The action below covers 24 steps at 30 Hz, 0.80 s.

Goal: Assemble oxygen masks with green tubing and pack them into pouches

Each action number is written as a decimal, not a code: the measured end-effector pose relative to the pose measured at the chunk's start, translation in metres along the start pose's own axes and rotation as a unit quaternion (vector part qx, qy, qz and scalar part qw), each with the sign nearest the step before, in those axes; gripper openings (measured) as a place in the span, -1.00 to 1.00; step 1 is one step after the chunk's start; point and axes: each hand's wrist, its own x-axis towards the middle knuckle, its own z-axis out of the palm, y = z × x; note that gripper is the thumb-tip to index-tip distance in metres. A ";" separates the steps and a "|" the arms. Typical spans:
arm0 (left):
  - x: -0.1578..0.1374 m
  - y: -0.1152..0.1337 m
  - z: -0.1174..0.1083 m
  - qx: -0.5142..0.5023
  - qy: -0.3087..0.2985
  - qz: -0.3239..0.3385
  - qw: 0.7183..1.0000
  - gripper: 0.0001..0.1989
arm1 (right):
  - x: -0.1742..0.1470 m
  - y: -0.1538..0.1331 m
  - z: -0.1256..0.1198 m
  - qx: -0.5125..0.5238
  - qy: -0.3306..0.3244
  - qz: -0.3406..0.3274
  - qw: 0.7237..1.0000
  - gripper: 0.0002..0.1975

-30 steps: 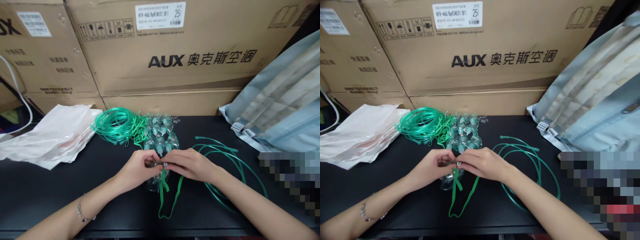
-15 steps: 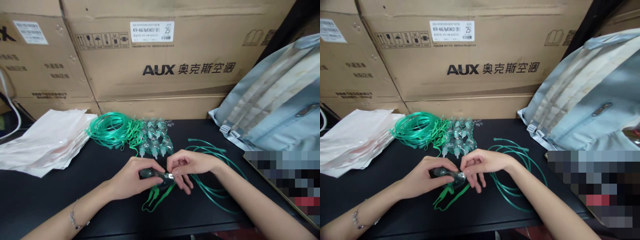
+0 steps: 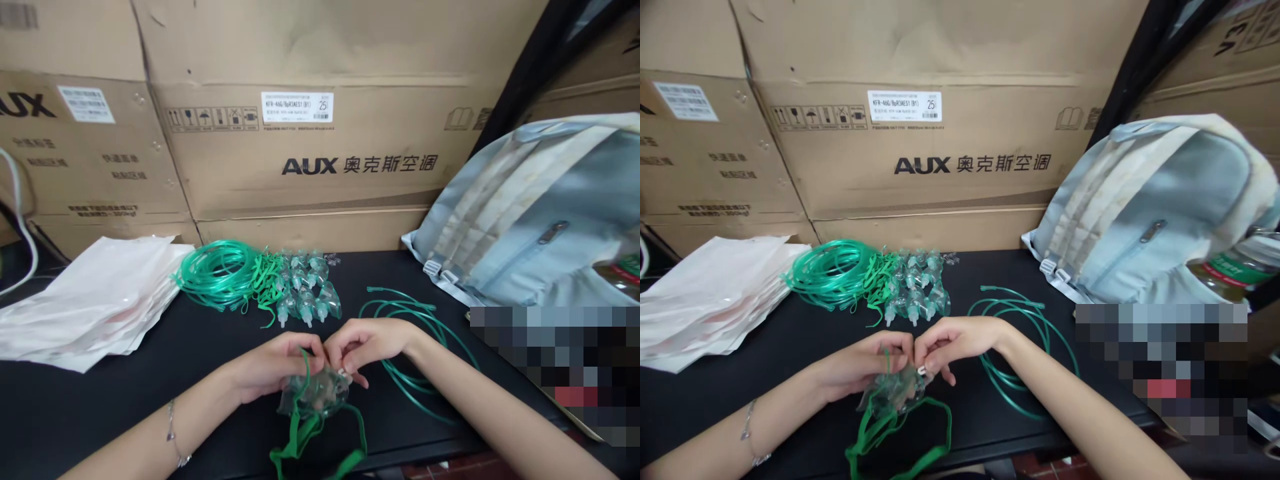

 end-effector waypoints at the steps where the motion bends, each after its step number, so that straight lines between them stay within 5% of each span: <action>1: 0.000 -0.001 0.002 -0.006 0.006 -0.006 1.000 -0.75 | -0.001 0.001 -0.001 0.001 0.006 0.000 1.000 -0.77; 3: 0.001 -0.002 0.007 0.022 0.040 0.020 0.999 -0.75 | -0.003 0.002 -0.002 0.006 0.027 -0.004 1.000 -0.77; 8: 0.003 -0.006 0.015 0.088 0.194 0.210 0.954 -0.70 | 0.003 0.008 0.004 0.067 0.086 -0.077 0.991 -0.76; 13: 0.008 -0.006 0.023 -0.063 0.222 0.162 0.960 -0.67 | 0.015 0.012 0.015 0.191 0.096 -0.116 0.970 -0.70; 16: 0.009 -0.003 0.018 -0.054 0.225 0.176 0.957 -0.66 | 0.016 0.009 0.015 0.211 0.169 -0.096 0.958 -0.75; 20: 0.010 -0.003 0.002 0.080 0.190 0.226 0.952 -0.51 | 0.015 0.008 0.010 0.228 0.299 -0.109 0.920 -0.75; 24: 0.011 -0.012 -0.003 0.267 0.263 0.242 0.895 -0.58 | 0.015 0.010 0.006 0.240 0.283 -0.093 0.924 -0.77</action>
